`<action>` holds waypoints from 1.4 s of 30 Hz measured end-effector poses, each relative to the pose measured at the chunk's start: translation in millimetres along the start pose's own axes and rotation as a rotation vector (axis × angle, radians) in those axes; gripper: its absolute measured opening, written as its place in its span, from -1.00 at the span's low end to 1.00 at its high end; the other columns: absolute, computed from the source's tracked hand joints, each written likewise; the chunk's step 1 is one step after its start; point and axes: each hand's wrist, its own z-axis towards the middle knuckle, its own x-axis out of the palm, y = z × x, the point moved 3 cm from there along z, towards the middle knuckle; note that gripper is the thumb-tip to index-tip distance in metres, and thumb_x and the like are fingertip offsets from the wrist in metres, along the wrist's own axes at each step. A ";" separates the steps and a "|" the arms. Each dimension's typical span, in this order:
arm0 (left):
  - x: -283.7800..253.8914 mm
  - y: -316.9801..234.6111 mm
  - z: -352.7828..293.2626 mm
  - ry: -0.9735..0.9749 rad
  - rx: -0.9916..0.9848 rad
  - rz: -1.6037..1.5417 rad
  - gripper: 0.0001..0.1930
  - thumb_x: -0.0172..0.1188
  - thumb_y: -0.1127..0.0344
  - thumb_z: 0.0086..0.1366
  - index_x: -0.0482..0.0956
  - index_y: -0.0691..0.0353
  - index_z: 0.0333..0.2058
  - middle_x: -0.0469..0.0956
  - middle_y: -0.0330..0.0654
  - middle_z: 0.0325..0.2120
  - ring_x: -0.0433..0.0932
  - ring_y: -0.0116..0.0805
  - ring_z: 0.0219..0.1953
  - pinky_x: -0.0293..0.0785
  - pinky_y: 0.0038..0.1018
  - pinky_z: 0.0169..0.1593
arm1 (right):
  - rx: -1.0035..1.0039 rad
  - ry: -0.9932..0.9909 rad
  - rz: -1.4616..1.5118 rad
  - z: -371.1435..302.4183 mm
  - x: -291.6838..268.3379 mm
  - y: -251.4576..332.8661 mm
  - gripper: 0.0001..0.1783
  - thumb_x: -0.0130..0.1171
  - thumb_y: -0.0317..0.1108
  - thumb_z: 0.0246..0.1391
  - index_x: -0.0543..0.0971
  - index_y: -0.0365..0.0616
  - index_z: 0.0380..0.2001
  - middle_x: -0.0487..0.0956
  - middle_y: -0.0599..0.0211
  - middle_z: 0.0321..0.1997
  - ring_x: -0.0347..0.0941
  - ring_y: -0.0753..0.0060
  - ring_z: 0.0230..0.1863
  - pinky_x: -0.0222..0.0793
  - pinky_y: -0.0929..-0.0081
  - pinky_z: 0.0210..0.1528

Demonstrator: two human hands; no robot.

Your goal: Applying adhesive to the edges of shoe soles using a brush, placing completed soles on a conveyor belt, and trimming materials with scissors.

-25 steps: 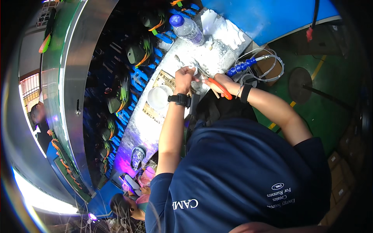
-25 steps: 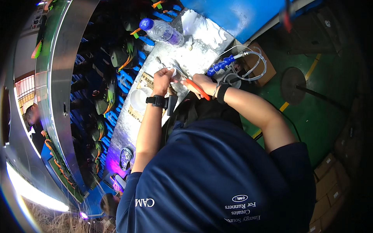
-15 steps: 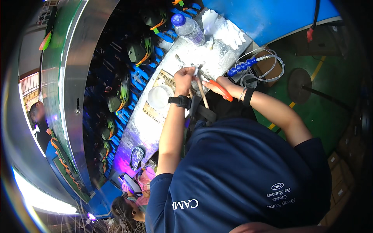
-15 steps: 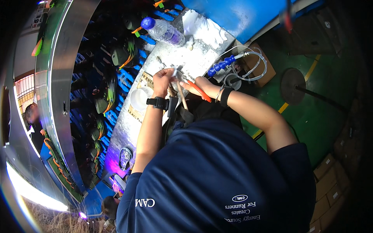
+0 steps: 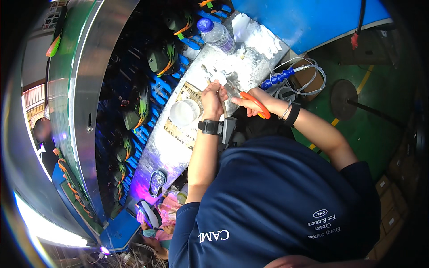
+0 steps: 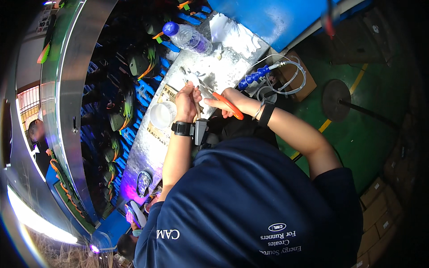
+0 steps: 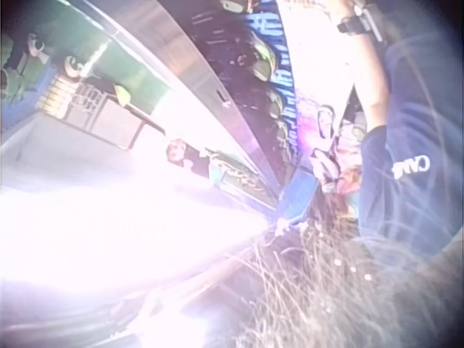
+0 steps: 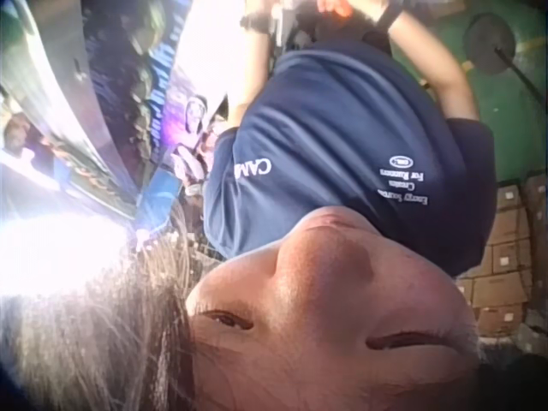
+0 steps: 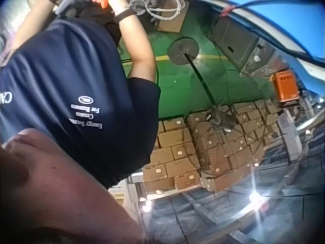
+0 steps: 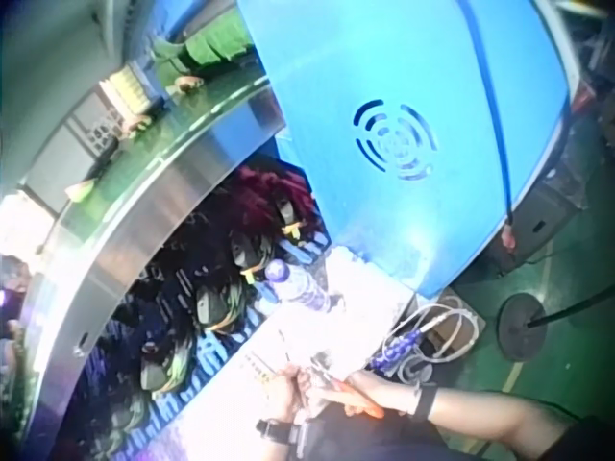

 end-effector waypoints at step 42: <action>35.6 -32.1 -109.6 0.114 -0.163 0.363 -0.81 -0.15 0.31 0.24 0.34 0.34 -0.37 0.08 -0.42 -0.84 -0.01 -0.64 -0.86 0.05 -0.64 -0.79 | -0.679 -0.253 -0.754 -50.7 32.6 47.8 -0.46 -0.05 -0.46 -0.17 0.11 -0.76 -0.19 0.40 0.06 -0.70 0.38 0.26 -0.70 0.28 0.46 -0.67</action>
